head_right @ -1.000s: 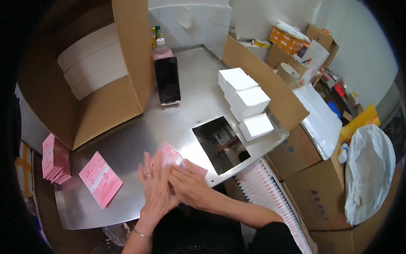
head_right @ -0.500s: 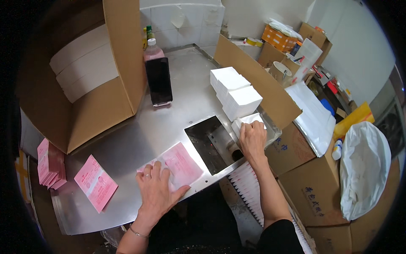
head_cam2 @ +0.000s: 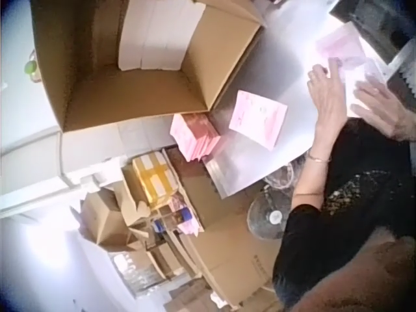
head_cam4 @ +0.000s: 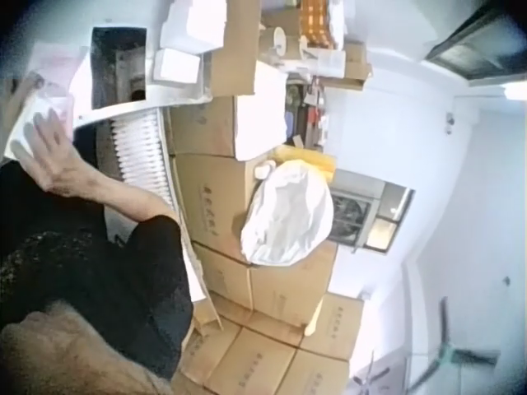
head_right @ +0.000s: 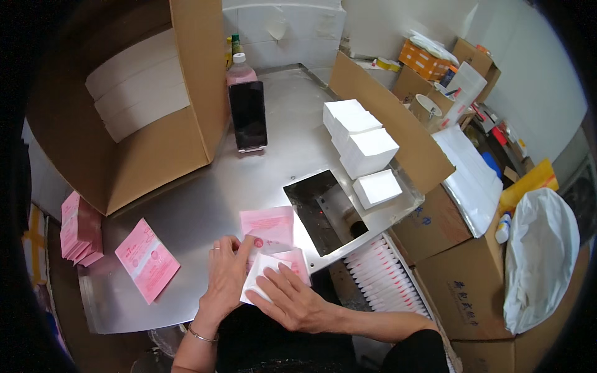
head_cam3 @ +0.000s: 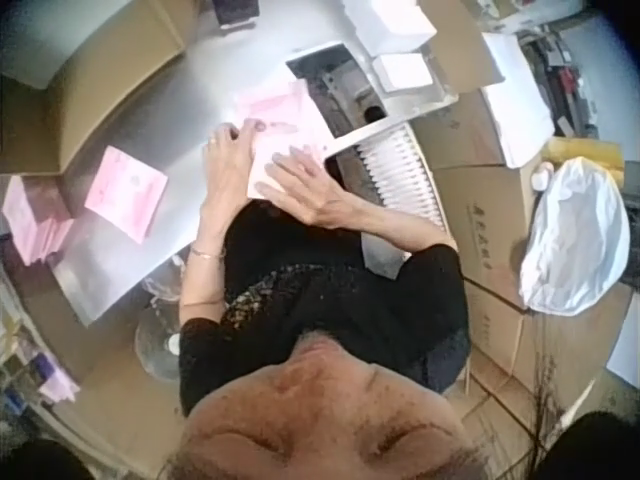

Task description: Manually inserting pink packets into white cardboard boxes and organizing them on a metal workspace.

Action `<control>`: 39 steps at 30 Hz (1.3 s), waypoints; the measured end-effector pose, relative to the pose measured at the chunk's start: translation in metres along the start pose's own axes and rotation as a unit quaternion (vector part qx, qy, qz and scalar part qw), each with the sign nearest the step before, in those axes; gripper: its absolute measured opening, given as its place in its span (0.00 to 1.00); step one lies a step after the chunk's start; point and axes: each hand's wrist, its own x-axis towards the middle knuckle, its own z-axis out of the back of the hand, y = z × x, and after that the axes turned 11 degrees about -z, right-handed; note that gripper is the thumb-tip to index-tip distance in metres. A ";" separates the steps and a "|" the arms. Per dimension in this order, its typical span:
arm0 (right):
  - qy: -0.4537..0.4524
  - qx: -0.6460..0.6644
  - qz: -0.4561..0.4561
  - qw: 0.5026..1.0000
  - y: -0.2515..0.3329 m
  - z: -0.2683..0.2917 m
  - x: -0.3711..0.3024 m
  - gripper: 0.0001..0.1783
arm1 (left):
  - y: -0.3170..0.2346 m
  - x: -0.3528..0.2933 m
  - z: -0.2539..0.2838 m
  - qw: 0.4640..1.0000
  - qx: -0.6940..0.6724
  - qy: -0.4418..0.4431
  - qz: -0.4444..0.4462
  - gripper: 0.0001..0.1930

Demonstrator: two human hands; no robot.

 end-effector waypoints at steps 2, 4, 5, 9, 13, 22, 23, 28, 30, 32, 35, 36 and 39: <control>-0.039 -0.006 -0.087 0.995 -0.027 -0.022 0.014 0.23 | -0.002 -0.002 -0.002 0.997 -0.006 -0.065 -0.032 0.36; 0.096 -0.138 -0.183 0.969 -0.066 -0.049 0.034 0.16 | -0.021 0.001 -0.008 0.996 -0.049 -0.069 -0.021 0.37; 0.105 -0.104 -0.214 0.966 -0.074 -0.045 0.054 0.12 | -0.022 0.001 -0.009 0.996 -0.049 -0.068 -0.021 0.37; 0.147 -0.095 -0.300 0.938 -0.131 -0.063 0.037 0.10 | -0.007 -0.022 0.009 1.000 -0.013 -0.006 0.015 0.32; 0.122 -0.086 -0.433 0.889 -0.167 -0.040 -0.007 0.07 | -0.007 -0.036 0.010 0.997 -0.064 -0.029 -0.034 0.18; -0.163 -0.353 -0.372 0.843 -0.171 0.032 -0.024 0.08 | 0.079 -0.124 0.074 0.921 0.262 -0.167 0.234 0.12; -0.142 -0.347 -0.395 0.839 -0.187 0.030 -0.026 0.08 | 0.084 -0.119 0.067 0.924 0.245 -0.113 0.270 0.13; -0.120 -0.276 -0.445 0.843 -0.186 0.034 -0.018 0.12 | 0.063 -0.109 0.086 0.962 0.152 -0.075 0.216 0.11; -0.141 -0.192 -0.440 0.866 -0.189 0.037 -0.024 0.12 | 0.038 -0.074 0.067 0.979 0.016 -0.152 0.136 0.09; -0.133 -0.181 -0.453 0.863 -0.193 0.043 -0.034 0.11 | 0.015 -0.038 0.027 0.996 -0.006 -0.085 -0.013 0.09; -0.120 -0.180 -0.466 0.858 -0.199 0.046 -0.036 0.09 | -0.009 -0.014 -0.006 0.995 0.029 -0.080 -0.049 0.10; -0.108 -0.184 -0.465 0.859 -0.200 0.046 -0.036 0.10 | -0.012 -0.012 -0.008 0.995 0.059 -0.072 -0.021 0.10; -0.153 -0.189 -0.408 0.880 -0.194 0.043 -0.035 0.13 | -0.003 -0.022 -0.010 0.998 0.042 -0.040 -0.009 0.09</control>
